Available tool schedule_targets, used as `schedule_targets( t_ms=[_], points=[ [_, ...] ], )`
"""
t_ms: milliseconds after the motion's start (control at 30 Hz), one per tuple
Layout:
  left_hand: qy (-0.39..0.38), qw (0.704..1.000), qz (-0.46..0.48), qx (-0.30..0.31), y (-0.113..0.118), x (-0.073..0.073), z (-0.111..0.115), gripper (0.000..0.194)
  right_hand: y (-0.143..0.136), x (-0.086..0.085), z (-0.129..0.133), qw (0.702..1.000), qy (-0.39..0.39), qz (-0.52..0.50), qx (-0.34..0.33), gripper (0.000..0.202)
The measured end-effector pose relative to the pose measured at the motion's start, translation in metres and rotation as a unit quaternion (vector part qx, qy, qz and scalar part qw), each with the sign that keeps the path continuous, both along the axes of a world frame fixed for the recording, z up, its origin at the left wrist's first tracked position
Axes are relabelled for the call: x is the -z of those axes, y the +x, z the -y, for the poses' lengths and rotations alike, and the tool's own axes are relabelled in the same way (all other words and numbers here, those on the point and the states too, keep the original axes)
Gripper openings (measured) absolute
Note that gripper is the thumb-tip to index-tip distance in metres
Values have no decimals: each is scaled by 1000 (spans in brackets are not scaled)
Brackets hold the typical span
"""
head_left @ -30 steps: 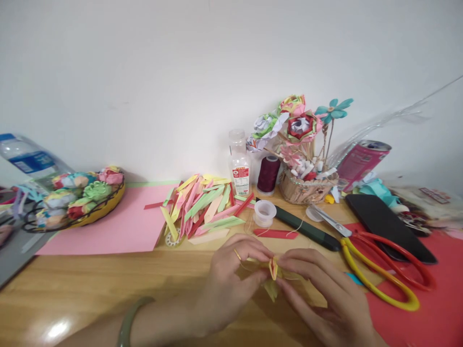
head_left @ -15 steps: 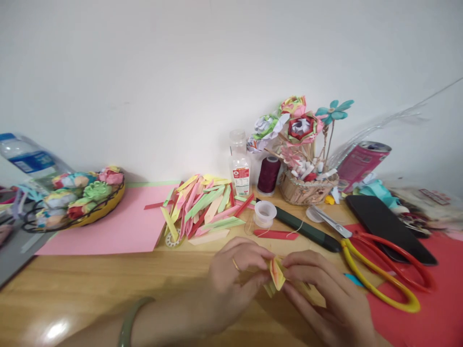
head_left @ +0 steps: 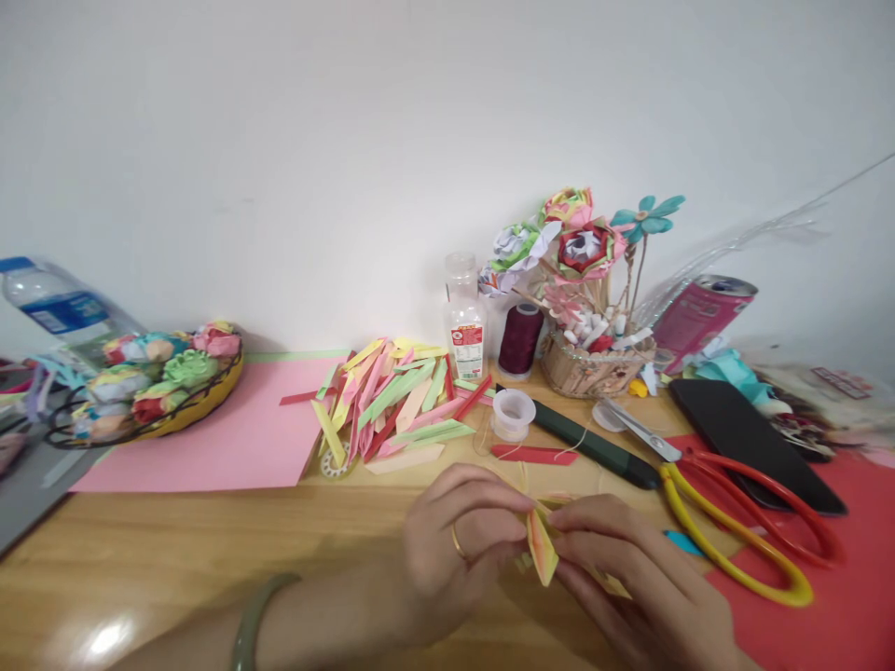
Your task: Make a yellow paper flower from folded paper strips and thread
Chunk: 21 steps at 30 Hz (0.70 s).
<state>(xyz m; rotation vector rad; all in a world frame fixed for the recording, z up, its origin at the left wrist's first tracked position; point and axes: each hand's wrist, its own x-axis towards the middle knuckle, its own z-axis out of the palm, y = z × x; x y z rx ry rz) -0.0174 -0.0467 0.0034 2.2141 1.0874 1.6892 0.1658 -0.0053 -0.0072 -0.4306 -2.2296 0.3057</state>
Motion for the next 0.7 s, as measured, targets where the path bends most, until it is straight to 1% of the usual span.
schedule_targets(
  t_ms=[267, 467, 600, 700],
  points=[
    [11, 1000, -3, -10, 1, -1, 1, 13, -3, -5, 1, 1000, 9, -16, 8, 17],
    [26, 1000, -7, -16, 2, -3, 1, 12, -1, -1, -1, 1000, -3, -10, -5, 23],
    [59, 998, -18, -28, 2, -2, 0, 13, 0, 1, 0, 1000, 3, -20, -12, 21],
    [68, 997, -14, -34, 2, -1, -1, 13, -1, -1, 0, 1000, 12, -16, -12, 21]
  ],
)
